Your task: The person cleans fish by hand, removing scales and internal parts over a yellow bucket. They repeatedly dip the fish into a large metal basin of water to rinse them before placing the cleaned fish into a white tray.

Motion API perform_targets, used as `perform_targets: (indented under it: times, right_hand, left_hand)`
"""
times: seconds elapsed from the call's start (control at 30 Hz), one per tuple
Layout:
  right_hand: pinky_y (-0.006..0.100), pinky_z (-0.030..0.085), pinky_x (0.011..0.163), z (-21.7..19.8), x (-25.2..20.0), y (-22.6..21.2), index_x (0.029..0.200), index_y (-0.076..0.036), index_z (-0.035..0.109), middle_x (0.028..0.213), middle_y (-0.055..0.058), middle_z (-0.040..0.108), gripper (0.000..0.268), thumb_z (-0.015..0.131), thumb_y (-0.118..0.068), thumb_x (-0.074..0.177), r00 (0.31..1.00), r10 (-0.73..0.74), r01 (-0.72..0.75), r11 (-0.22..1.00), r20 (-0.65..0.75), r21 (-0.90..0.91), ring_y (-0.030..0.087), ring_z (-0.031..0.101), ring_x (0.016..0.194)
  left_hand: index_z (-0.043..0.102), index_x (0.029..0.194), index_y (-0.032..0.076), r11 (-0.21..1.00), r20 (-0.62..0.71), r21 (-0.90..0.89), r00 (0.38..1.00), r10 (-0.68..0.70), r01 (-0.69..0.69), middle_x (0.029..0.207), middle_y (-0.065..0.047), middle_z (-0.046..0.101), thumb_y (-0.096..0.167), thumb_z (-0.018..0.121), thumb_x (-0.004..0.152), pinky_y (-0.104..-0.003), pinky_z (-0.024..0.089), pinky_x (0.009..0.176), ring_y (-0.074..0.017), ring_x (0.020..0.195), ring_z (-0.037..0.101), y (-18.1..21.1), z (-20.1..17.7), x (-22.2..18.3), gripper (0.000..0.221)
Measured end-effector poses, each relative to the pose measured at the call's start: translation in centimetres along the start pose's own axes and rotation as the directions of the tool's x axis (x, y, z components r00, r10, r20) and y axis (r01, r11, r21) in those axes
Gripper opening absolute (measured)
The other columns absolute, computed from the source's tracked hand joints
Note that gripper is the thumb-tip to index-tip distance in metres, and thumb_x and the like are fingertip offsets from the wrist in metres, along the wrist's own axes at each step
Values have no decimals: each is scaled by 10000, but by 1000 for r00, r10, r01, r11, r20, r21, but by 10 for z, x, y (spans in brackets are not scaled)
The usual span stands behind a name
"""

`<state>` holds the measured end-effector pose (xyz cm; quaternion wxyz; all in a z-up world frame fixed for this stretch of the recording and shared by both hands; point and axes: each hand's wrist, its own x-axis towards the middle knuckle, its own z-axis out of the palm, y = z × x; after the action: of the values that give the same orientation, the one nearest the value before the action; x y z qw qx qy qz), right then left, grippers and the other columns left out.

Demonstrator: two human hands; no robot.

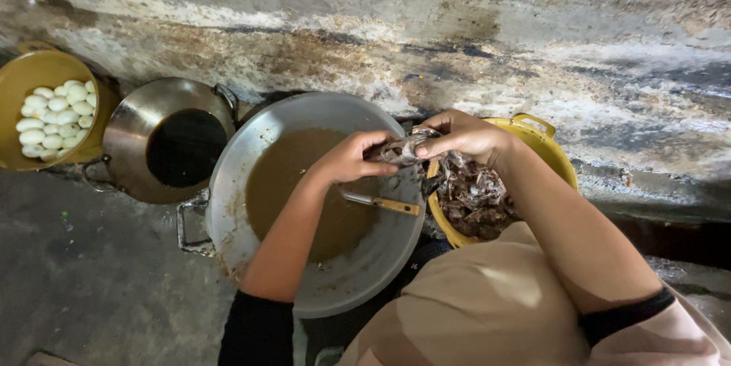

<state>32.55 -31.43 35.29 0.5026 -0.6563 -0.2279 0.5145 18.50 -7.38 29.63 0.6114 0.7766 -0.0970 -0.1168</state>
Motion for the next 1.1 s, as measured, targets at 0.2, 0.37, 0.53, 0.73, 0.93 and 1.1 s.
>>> perform_targets:
  times: [0.2,0.37,0.53,0.73,0.93,1.1]
  right_hand:
    - [346,560,845,-17,3,9,1194,59,687,1051,137,768,632,914,-247,690,1000,-7,8,991,-6,134,217,721,955]
    - [353,550,872,-33,6,20,1230,22,681,1103,132,767,655,907,-286,697,1000,-20,25,974,-23,224,222,706,994]
    - [423,490,759,-66,3,34,1272,18,702,1044,196,731,658,886,-309,732,955,189,-185,982,-229,39,282,673,921]
    - [380,631,807,-117,-17,93,1252,3,701,1067,183,794,687,895,-302,668,906,247,-325,926,-343,-191,270,761,884]
    - [383,564,686,-151,-34,165,1183,41,750,1017,186,799,630,904,-294,672,879,248,-345,920,-407,-184,238,703,774]
    - [342,568,632,-163,-22,184,1158,20,703,918,96,743,528,878,-247,738,840,253,-337,936,-480,-98,174,669,727]
  left_hand:
    - [638,1329,16,988,-24,-125,996,86,-88,1214,-46,721,255,876,833,-305,502,1007,-132,1124,636,-11,7,12,599]
    - [640,1323,4,981,-129,-183,991,35,-58,1224,-65,715,240,878,833,-321,501,1009,-156,1128,643,-28,18,25,594]
    - [617,1309,54,966,-289,-245,946,-150,79,1210,-21,705,262,845,830,-313,517,938,-137,1088,648,-44,33,38,569]
    - [637,1264,41,911,-315,-376,901,-297,169,1126,-75,713,288,828,859,-329,527,874,-150,1007,653,-75,53,65,511]
    - [565,1322,29,668,-166,-728,905,-393,157,1137,-98,655,375,594,1098,-348,523,857,-179,997,633,-104,78,119,413]
    - [545,1335,60,403,-168,-915,932,-320,-27,1192,-164,666,220,478,1064,-424,593,868,-247,995,704,-109,96,143,321]
